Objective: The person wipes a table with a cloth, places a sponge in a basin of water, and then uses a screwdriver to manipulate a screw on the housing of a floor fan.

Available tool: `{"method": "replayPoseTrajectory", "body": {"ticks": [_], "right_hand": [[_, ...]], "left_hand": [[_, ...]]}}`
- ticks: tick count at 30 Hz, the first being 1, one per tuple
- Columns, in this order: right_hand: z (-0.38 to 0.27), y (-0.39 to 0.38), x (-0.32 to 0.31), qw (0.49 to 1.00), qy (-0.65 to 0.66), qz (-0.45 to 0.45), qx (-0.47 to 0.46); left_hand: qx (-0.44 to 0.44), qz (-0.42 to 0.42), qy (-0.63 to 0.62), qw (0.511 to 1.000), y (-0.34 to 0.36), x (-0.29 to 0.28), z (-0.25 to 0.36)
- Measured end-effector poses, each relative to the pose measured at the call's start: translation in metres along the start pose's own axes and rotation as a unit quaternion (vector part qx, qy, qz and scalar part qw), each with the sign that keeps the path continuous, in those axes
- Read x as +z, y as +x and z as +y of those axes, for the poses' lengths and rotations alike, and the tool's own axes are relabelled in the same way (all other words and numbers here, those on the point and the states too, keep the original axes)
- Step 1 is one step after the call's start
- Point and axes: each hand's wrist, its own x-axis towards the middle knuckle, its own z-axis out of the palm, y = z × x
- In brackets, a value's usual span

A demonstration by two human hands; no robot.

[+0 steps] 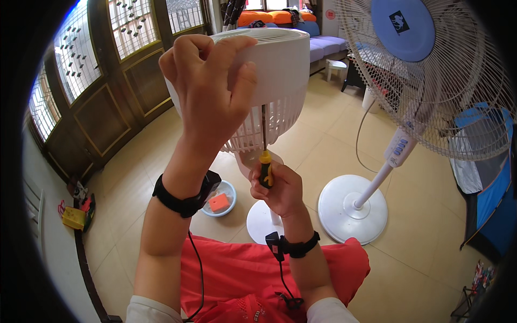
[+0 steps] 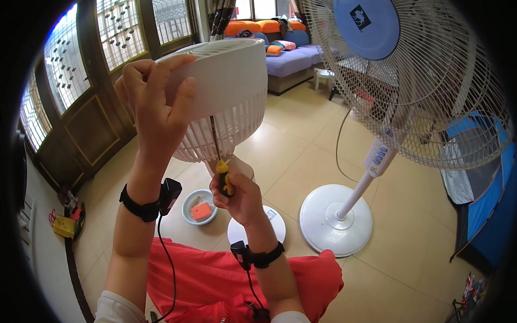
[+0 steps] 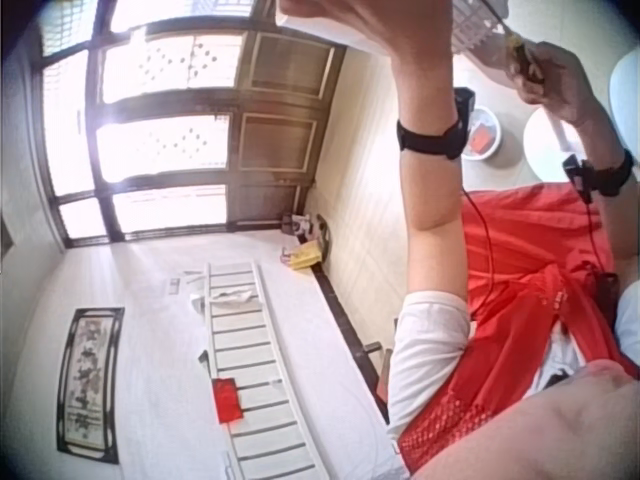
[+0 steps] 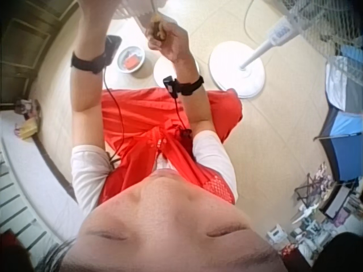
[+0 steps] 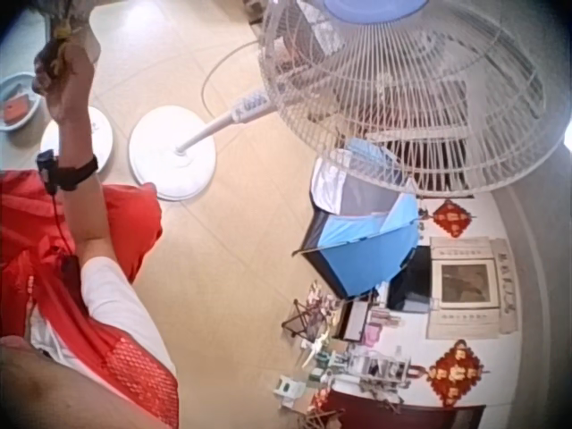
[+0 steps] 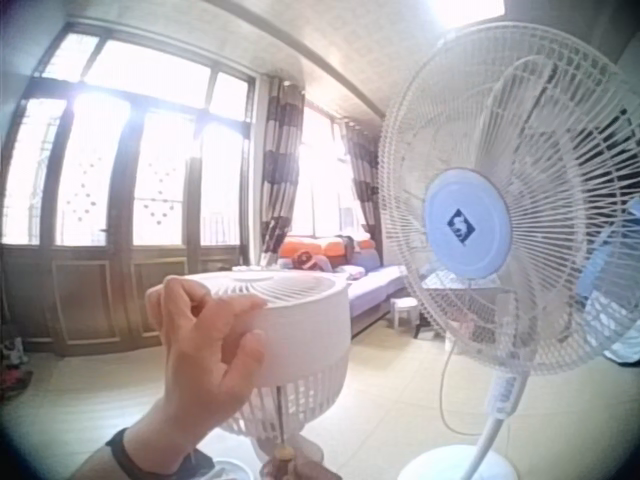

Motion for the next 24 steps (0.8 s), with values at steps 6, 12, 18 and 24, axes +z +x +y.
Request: {"method": "replayPoseTrajectory", "body": {"ticks": [6,12,18,24], "right_hand": [[0.006,0.005,-0.026,0.976,0.126,-0.17,0.047],[0.016,0.017,-0.031,0.971,0.154,-0.173,0.05],[0.014,0.027,-0.03,0.966,0.143,-0.203,0.076],[0.012,0.037,-0.038,0.966,0.143,-0.211,0.039]], "left_hand": [[0.005,0.007,-0.003,1.0,0.0,0.001,-0.002],[0.003,0.013,-0.014,1.0,0.0,0.003,-0.003],[0.01,0.007,-0.008,1.0,0.002,0.002,-0.003],[0.01,0.01,-0.012,1.0,0.004,0.002,-0.003]]}}
